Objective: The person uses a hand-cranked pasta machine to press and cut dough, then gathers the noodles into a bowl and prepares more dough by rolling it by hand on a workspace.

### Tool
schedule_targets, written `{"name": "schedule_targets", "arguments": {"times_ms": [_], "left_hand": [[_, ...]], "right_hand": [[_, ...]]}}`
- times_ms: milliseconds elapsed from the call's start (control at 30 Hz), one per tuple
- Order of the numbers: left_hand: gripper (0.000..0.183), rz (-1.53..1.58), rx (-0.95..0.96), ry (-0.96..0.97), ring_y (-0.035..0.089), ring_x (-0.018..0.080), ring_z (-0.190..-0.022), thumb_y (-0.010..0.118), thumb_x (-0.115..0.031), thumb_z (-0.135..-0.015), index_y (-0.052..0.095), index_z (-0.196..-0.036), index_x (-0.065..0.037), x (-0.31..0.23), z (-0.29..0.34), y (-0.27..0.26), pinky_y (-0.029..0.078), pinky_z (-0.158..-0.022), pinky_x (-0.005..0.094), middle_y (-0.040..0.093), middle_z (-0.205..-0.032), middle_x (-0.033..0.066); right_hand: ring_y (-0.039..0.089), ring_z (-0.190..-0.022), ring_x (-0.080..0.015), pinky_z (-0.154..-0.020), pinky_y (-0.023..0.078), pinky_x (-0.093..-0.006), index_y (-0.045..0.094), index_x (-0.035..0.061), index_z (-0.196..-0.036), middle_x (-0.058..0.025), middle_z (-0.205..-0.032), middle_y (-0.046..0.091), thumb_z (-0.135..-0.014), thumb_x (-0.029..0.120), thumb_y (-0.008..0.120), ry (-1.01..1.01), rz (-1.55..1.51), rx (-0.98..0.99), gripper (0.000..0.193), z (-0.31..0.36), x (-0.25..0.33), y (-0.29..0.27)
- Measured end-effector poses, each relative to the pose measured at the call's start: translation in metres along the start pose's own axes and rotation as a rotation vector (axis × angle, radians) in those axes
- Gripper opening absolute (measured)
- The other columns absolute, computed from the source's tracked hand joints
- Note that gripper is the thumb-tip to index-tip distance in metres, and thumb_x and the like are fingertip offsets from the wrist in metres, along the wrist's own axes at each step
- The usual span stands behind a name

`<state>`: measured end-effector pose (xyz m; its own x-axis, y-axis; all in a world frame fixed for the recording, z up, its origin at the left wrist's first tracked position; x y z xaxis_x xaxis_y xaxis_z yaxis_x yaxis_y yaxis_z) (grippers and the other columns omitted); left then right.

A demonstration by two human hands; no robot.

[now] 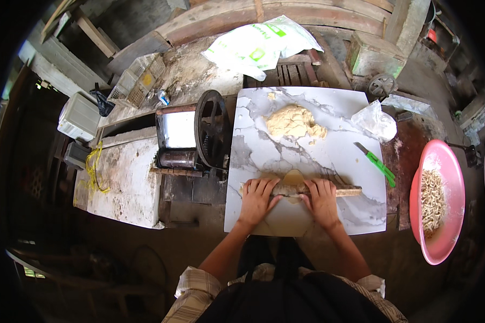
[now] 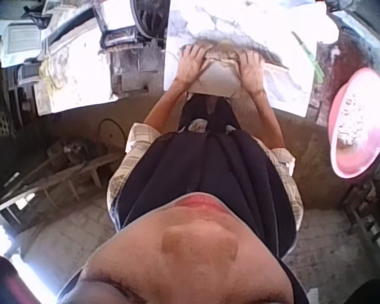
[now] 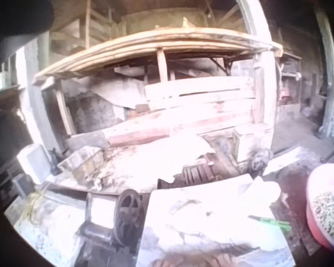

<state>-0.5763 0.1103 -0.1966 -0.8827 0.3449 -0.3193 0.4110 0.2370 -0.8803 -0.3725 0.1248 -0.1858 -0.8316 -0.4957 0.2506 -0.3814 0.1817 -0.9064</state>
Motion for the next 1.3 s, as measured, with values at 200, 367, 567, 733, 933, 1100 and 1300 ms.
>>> {"name": "schedule_targets", "arguments": {"times_ms": [200,367,567,733,933,1100,1300], "left_hand": [[0.037,0.004,-0.108,0.058,0.052,0.0231,-0.093,0.062,-0.039,-0.082,0.059,-0.101,-0.007,-0.004,-0.010,-0.007,0.038,-0.083,0.0379,0.059,-0.092,0.0048],[0.031,-0.037,-0.151,-0.099,0.051,0.0243,-0.090,0.064,-0.035,-0.081,0.059,-0.096,-0.008,-0.012,0.021,-0.008,0.037,-0.079,0.0384,0.058,-0.090,0.0059],[0.020,-0.074,-0.168,-0.223,0.051,0.0243,-0.090,0.059,-0.026,-0.083,0.057,-0.092,-0.008,-0.028,0.029,-0.014,0.036,-0.082,0.0408,0.054,-0.090,0.0066],[0.021,-0.070,-0.189,-0.272,0.051,0.0260,-0.101,0.054,-0.021,-0.084,0.057,-0.097,-0.005,-0.026,-0.014,0.002,0.034,-0.092,0.0455,0.055,-0.094,0.0094],[0.054,-0.234,-0.241,-0.322,0.026,0.0322,-0.138,0.047,-0.023,-0.087,0.042,-0.127,0.012,-0.018,-0.041,0.016,0.007,-0.111,0.0566,0.044,-0.135,0.0230],[0.058,-0.217,-0.207,-0.284,0.028,0.0345,-0.136,0.045,-0.022,-0.082,0.041,-0.127,0.015,-0.037,0.001,0.020,0.008,-0.111,0.0584,0.042,-0.135,0.0291],[0.056,-0.251,-0.215,-0.299,0.033,0.0330,-0.134,0.045,-0.021,-0.082,0.044,-0.125,0.014,-0.017,-0.046,0.018,0.008,-0.111,0.0572,0.042,-0.137,0.0257]], "right_hand": [[0.053,-0.082,-0.0232,-0.077,0.040,-0.0367,0.057,0.0062,-0.087,-0.0057,-0.080,0.056,-0.080,0.025,0.067,-0.193,-0.089,-0.129,0.023,-0.030,-0.019,-0.003],[0.053,-0.079,-0.0229,-0.076,0.040,-0.0364,0.054,0.0072,-0.078,-0.0060,-0.073,0.055,-0.082,0.023,0.065,-0.209,-0.049,-0.159,0.020,-0.026,-0.001,0.006],[0.050,-0.083,-0.0261,-0.075,0.039,-0.0399,0.054,0.0058,-0.079,-0.0097,-0.082,0.054,-0.081,0.015,0.060,-0.094,-0.035,-0.201,0.011,-0.016,0.011,0.012],[0.049,-0.089,-0.0283,-0.078,0.038,-0.0413,0.055,0.0041,-0.084,-0.0113,-0.092,0.051,-0.082,0.015,0.058,0.032,0.079,-0.162,0.012,-0.037,0.001,0.022],[0.035,-0.130,-0.0312,-0.107,0.024,-0.0503,0.049,0.0001,-0.123,-0.0178,-0.131,0.045,-0.087,0.024,0.053,0.146,0.162,-0.213,0.044,-0.051,0.008,0.023],[0.022,-0.139,-0.0305,-0.112,0.016,-0.0510,0.029,-0.0038,-0.139,-0.0191,-0.144,0.032,-0.091,0.029,0.049,0.141,0.112,-0.151,0.062,-0.025,0.012,0.021],[0.023,-0.139,-0.0280,-0.112,0.016,-0.0501,0.026,-0.0052,-0.140,-0.0182,-0.146,0.030,-0.092,0.040,0.047,0.163,0.205,-0.232,0.068,-0.067,0.004,0.024]]}}
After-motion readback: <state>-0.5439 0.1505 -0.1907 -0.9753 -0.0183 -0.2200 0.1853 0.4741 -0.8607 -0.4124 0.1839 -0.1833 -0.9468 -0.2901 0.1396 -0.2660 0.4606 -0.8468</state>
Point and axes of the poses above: each hand's wrist, its own z-axis away from the middle knuckle, its own y-axis out of the palm, x = y × z, the point moved 2 cm from there along -z, towards the middle knuckle
